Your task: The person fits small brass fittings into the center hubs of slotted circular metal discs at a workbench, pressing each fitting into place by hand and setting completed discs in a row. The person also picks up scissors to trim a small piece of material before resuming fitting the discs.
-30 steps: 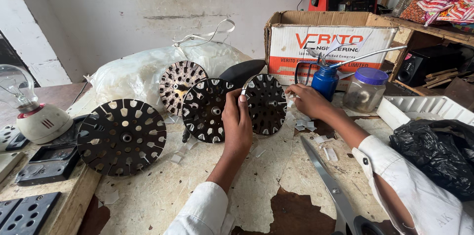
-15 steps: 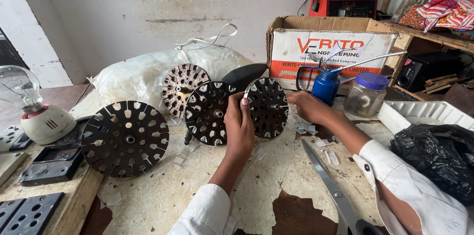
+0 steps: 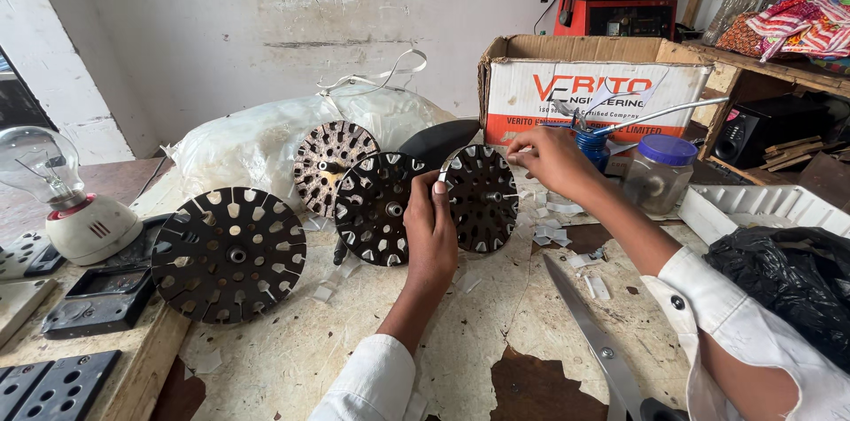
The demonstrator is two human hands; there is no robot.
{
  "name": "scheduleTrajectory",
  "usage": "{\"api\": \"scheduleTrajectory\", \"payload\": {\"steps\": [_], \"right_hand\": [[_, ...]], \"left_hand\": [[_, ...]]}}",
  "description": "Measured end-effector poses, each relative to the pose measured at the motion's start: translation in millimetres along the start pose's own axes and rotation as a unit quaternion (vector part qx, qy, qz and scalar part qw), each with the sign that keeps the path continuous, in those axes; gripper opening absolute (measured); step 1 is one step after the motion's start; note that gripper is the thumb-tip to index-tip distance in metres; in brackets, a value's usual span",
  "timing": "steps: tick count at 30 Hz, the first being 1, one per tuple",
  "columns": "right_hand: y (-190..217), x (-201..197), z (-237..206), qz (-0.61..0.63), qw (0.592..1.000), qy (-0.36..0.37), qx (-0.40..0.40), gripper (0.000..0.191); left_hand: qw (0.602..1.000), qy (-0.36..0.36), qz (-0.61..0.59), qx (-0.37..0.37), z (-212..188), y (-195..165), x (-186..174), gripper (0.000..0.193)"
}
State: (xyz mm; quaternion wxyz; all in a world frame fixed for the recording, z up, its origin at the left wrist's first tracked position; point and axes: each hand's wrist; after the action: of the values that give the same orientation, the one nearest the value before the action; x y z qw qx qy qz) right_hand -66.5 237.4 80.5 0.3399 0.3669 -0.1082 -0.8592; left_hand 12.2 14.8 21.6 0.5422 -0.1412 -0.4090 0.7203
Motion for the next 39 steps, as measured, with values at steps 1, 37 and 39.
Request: {"api": "scheduleTrajectory", "payload": {"steps": [1,37,39], "right_hand": [[5.6,-0.8,2.4,0.056,0.992,0.018,0.112,0.015],[108.5,-18.0,-7.1,0.166,0.955,0.246,-0.022,0.036],[112.4,-17.9,-7.7,0.188,0.950,0.248,-0.022,0.039]], "left_hand": [[1.000,0.006,0.007,-0.029,0.0,0.1,-0.8,0.032],[0.986,0.013,-0.155,-0.051,4.3,6.0,-5.4,0.011],[0.983,0.019,-0.178,-0.048,4.0,6.1,-5.3,0.011]]}}
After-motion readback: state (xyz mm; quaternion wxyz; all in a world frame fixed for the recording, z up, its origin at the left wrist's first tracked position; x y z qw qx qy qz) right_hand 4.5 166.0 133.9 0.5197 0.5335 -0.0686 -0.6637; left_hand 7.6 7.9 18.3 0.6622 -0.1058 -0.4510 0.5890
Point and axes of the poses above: each hand's wrist, its own z-axis towards the middle knuckle, its own x-axis out of the palm, y = z × x, and after that the axes turned 15 degrees about -y, right-handed
